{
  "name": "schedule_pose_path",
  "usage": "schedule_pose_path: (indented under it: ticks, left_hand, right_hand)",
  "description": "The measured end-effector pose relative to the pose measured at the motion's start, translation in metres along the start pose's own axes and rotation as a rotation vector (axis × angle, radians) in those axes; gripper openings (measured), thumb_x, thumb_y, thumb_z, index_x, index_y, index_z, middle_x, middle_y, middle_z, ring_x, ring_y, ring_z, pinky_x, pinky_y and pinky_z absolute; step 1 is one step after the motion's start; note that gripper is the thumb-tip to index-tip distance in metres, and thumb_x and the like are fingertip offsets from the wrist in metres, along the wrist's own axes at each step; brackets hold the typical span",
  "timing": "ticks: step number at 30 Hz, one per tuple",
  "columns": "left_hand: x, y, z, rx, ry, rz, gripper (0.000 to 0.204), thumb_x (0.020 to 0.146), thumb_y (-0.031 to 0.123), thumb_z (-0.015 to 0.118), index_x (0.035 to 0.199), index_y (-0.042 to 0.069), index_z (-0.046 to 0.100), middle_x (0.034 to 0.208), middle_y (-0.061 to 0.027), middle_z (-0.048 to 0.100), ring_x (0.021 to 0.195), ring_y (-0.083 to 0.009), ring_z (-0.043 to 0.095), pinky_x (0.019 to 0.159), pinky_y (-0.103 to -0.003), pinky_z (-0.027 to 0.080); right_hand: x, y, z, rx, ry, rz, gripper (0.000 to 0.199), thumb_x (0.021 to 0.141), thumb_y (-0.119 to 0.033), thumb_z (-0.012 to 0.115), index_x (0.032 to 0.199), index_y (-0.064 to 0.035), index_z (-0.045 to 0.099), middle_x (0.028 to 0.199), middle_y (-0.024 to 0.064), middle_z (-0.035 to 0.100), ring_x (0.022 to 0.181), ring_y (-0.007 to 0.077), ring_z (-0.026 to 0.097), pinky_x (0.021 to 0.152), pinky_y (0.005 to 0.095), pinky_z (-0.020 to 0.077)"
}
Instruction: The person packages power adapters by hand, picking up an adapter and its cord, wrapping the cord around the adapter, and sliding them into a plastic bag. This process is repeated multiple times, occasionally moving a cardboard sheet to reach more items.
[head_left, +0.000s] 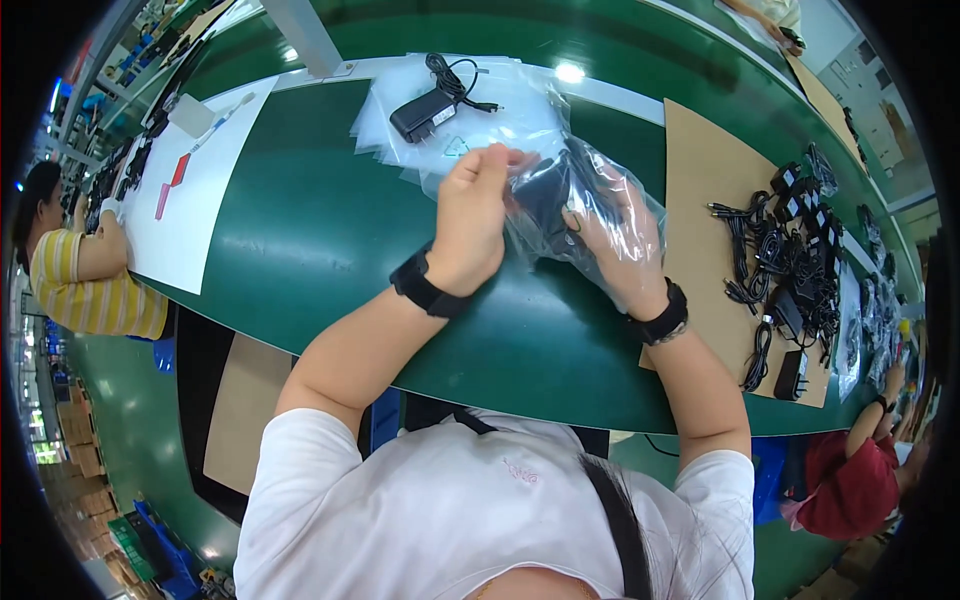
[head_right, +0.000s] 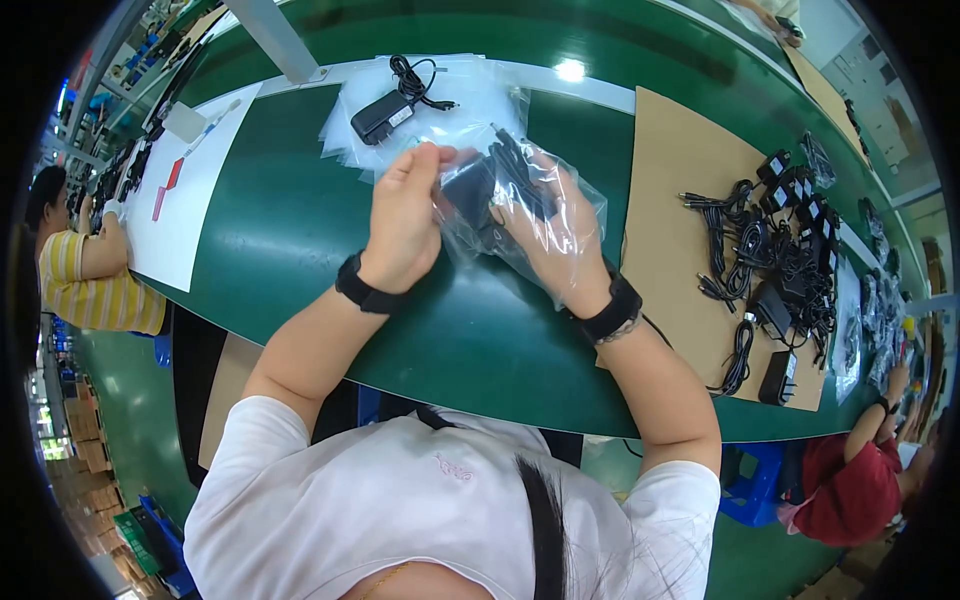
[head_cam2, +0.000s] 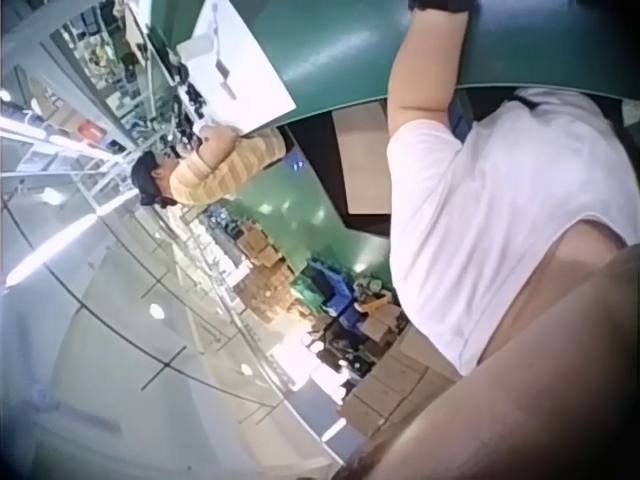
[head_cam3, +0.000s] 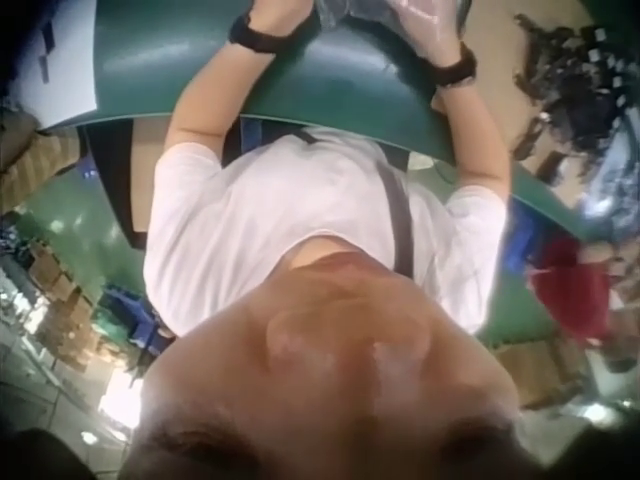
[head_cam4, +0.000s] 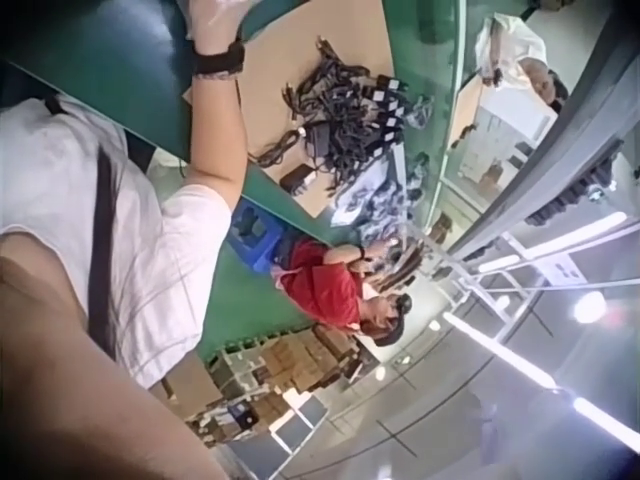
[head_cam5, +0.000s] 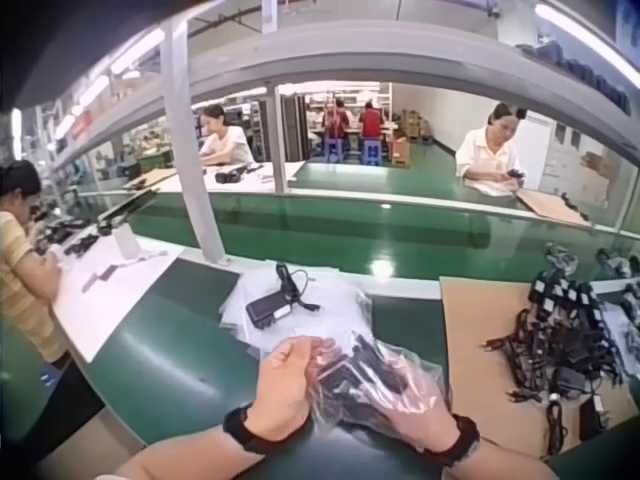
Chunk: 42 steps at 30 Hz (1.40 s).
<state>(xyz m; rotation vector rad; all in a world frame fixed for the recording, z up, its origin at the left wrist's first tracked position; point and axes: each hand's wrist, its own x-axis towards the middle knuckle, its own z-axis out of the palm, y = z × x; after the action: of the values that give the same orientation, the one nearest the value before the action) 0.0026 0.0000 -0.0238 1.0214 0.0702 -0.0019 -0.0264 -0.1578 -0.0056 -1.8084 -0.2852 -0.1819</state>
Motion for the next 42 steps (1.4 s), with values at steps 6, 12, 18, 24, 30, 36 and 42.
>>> schedule_pose_path:
  ticks: [6, 12, 18, 24, 30, 36, 42]
  left_hand:
    - [-0.016, -0.015, 0.017, -0.111, 0.03, 0.012, 0.034, 0.096, 0.032, 0.041, 0.1, 0.0, 0.049, 0.092, -0.0058, 0.057, 0.08, -0.0102, 0.053, 0.072, -0.024, 0.044]
    - [-0.028, -0.035, 0.016, 0.362, 0.013, 0.428, 0.039, 0.097, 0.036, 0.033, 0.1, -0.002, 0.044, 0.084, -0.0079, 0.054, 0.075, -0.0124, 0.049, 0.069, -0.027, 0.042]
    - [-0.032, -0.018, 0.016, 0.53, -0.012, 0.473, 0.041, 0.096, 0.038, 0.036, 0.103, -0.001, 0.044, 0.085, -0.0097, 0.057, 0.076, -0.0132, 0.052, 0.067, -0.027, 0.042]
    - [-0.015, 0.014, 0.014, 0.016, -0.478, -0.153, 0.029, 0.08, 0.008, 0.065, 0.107, 0.003, 0.055, 0.097, -0.0018, 0.059, 0.088, -0.0114, 0.056, 0.078, -0.026, 0.045]
    - [-0.017, 0.009, 0.011, -0.214, -0.391, -0.33, 0.029, 0.077, 0.0, 0.064, 0.105, 0.003, 0.057, 0.1, -0.0042, 0.06, 0.09, -0.0154, 0.058, 0.082, -0.031, 0.046]
    - [-0.01, 0.01, 0.007, -0.278, -0.336, -0.343, 0.03, 0.076, -0.004, 0.06, 0.105, 0.002, 0.056, 0.099, -0.0056, 0.061, 0.091, -0.017, 0.058, 0.082, -0.031, 0.047]
    - [0.005, 0.023, -0.005, -0.294, -0.266, -0.212, 0.029, 0.077, -0.004, 0.058, 0.105, -0.001, 0.054, 0.094, -0.0098, 0.062, 0.087, -0.0204, 0.061, 0.082, -0.033, 0.049]
  right_hand:
    - [-0.004, 0.005, 0.008, -0.187, 0.144, -0.087, 0.052, 0.075, -0.013, 0.065, 0.12, 0.0038, 0.044, 0.112, 0.0177, 0.052, 0.096, 0.0233, 0.054, 0.085, 0.0318, 0.0428]
    - [-0.01, 0.007, 0.029, 0.077, 0.173, -0.129, 0.059, 0.086, -0.016, 0.054, 0.13, 0.0082, 0.024, 0.111, 0.0197, 0.05, 0.093, 0.0208, 0.055, 0.081, 0.0302, 0.0447]
    - [-0.009, 0.008, 0.02, -0.02, 0.158, -0.164, 0.053, 0.087, -0.017, 0.052, 0.128, 0.0094, 0.03, 0.114, 0.0243, 0.049, 0.106, 0.0311, 0.048, 0.091, 0.036, 0.0381]
    - [-0.004, 0.019, 0.008, -0.461, 0.175, -0.499, 0.041, 0.084, -0.011, 0.054, 0.12, 0.0059, 0.045, 0.102, 0.0221, 0.053, 0.091, 0.0347, 0.051, 0.082, 0.0403, 0.0396]
    - [0.006, 0.021, 0.007, -0.726, 0.108, -0.557, 0.035, 0.085, -0.015, 0.05, 0.116, 0.0009, 0.053, 0.116, 0.0176, 0.05, 0.103, 0.0323, 0.045, 0.091, 0.039, 0.0323]
    - [0.022, 0.022, -0.01, -0.372, -0.084, -0.521, 0.039, 0.092, -0.025, 0.042, 0.119, 0.002, 0.051, 0.124, 0.0168, 0.047, 0.111, 0.0303, 0.045, 0.094, 0.0379, 0.0343]
    - [0.031, 0.033, -0.042, 0.649, 0.162, 0.148, 0.062, 0.09, -0.031, 0.051, 0.14, -0.0113, 0.021, 0.129, 0.0114, 0.042, 0.114, 0.0213, 0.044, 0.09, 0.0346, 0.0411]
